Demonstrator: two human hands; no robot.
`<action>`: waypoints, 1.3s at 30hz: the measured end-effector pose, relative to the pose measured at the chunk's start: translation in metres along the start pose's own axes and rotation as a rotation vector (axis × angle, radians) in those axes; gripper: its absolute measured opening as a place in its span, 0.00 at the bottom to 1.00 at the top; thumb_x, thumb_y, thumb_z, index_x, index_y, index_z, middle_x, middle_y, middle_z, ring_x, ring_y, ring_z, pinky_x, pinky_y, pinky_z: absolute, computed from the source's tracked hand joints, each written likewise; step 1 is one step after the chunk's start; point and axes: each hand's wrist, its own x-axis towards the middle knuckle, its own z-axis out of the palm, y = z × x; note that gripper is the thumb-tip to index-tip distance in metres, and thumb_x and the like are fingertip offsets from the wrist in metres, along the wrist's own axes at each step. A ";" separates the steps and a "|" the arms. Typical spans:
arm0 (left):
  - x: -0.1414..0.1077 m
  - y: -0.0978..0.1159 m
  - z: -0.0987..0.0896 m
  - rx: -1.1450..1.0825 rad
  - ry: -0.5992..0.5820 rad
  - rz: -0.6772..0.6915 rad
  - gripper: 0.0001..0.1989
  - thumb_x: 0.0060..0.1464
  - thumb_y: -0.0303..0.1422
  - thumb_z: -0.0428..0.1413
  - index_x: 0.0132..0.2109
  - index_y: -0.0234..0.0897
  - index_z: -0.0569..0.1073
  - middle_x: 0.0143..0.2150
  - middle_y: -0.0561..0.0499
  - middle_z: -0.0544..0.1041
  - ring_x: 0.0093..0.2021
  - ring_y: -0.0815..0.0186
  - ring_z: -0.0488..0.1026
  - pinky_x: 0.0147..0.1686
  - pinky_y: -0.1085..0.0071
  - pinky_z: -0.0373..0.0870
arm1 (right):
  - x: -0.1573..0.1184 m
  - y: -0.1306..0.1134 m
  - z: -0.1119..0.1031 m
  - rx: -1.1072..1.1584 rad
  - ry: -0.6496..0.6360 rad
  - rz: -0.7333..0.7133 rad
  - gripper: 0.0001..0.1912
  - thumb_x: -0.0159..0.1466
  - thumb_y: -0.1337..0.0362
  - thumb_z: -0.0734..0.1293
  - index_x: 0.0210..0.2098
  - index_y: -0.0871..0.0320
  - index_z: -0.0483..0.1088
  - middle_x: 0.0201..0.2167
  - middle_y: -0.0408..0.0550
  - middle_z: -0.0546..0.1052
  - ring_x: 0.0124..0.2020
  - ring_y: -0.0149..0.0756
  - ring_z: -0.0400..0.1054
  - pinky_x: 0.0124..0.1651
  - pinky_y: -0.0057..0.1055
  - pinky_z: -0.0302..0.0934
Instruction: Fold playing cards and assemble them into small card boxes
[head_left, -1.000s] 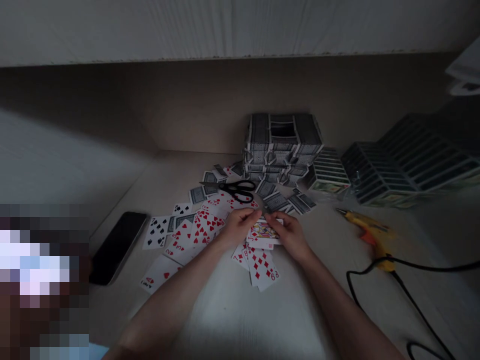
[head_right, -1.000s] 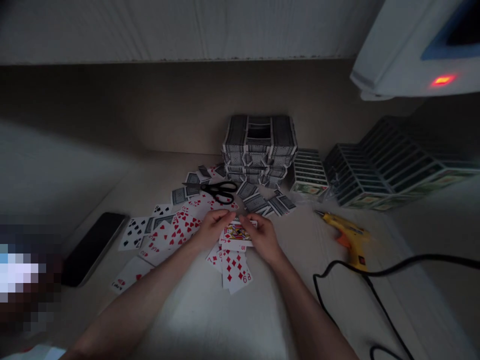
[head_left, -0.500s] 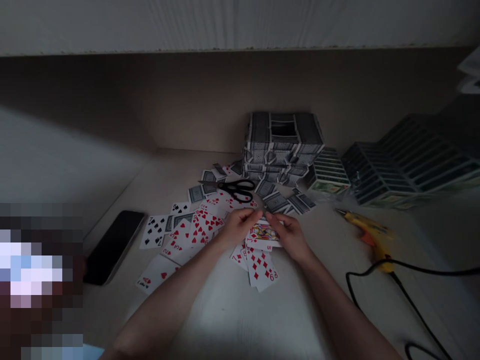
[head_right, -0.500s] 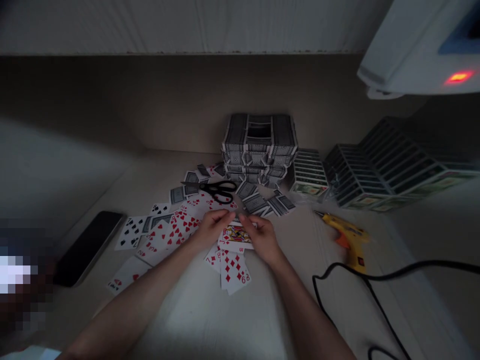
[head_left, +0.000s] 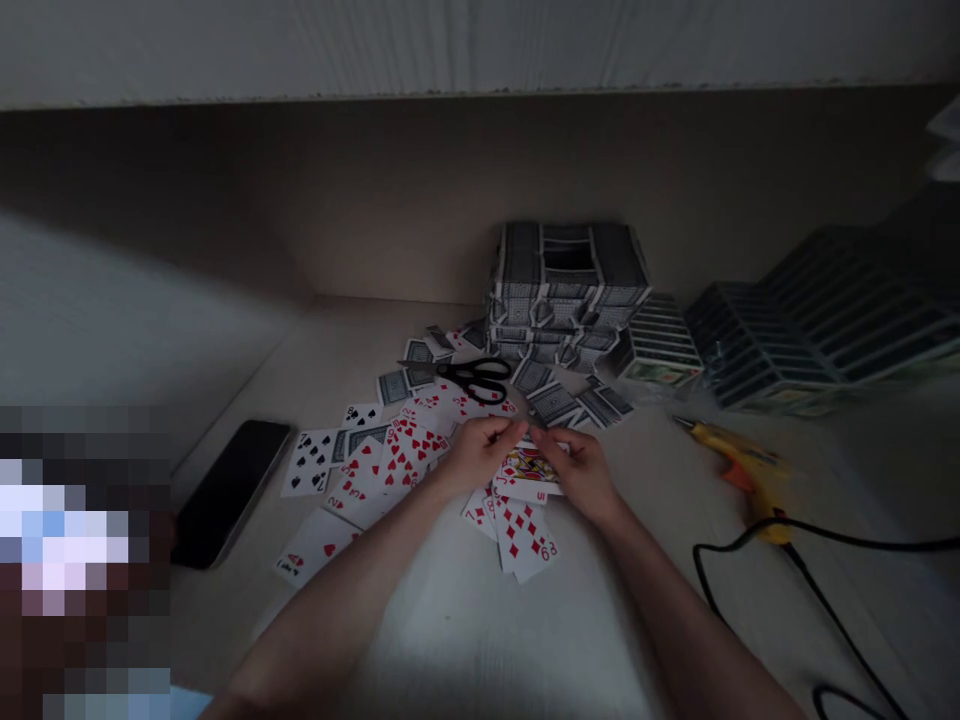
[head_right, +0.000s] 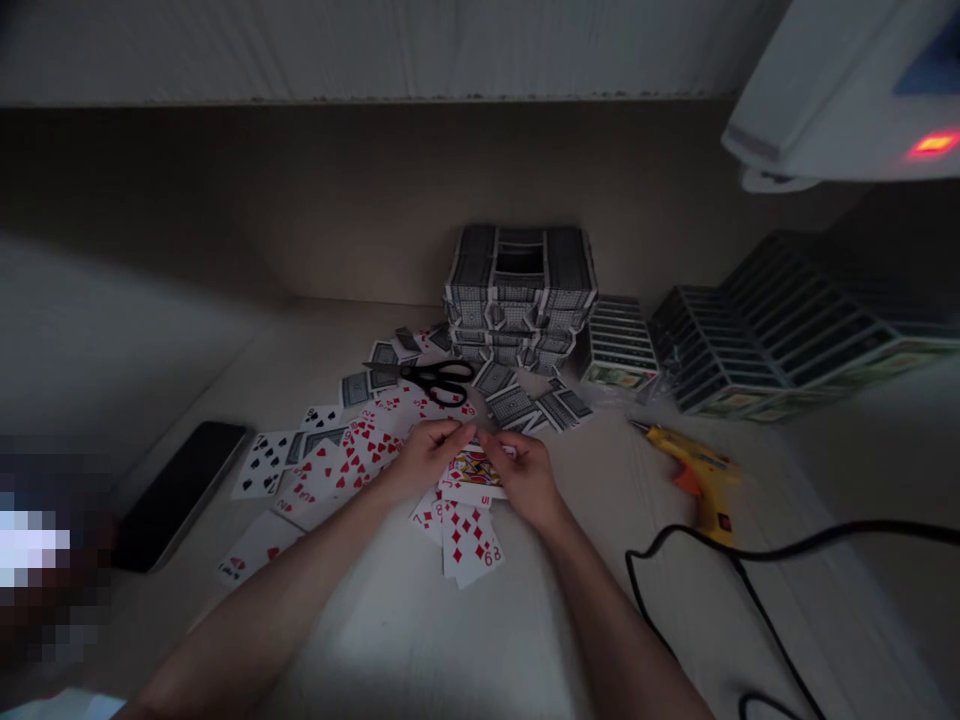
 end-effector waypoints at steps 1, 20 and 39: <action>0.000 0.000 0.000 -0.007 -0.003 0.002 0.23 0.53 0.48 0.46 0.20 0.35 0.57 0.19 0.57 0.52 0.22 0.74 0.50 0.21 0.76 0.47 | 0.000 0.000 0.000 0.000 0.003 -0.002 0.22 0.53 0.47 0.64 0.16 0.59 0.64 0.14 0.40 0.60 0.19 0.27 0.51 0.20 0.25 0.48; 0.001 0.001 0.000 -0.011 0.002 0.031 0.22 0.53 0.46 0.47 0.20 0.35 0.56 0.19 0.58 0.52 0.22 0.75 0.50 0.21 0.75 0.46 | 0.000 -0.006 0.000 0.001 -0.015 -0.021 0.21 0.54 0.49 0.63 0.17 0.59 0.62 0.16 0.39 0.59 0.21 0.29 0.52 0.23 0.26 0.49; 0.001 0.002 0.000 -0.029 0.002 0.009 0.22 0.52 0.46 0.49 0.20 0.35 0.56 0.19 0.58 0.52 0.22 0.75 0.50 0.22 0.75 0.45 | 0.000 -0.005 -0.001 -0.042 -0.021 -0.066 0.18 0.56 0.52 0.63 0.18 0.59 0.64 0.17 0.40 0.62 0.22 0.29 0.55 0.25 0.26 0.51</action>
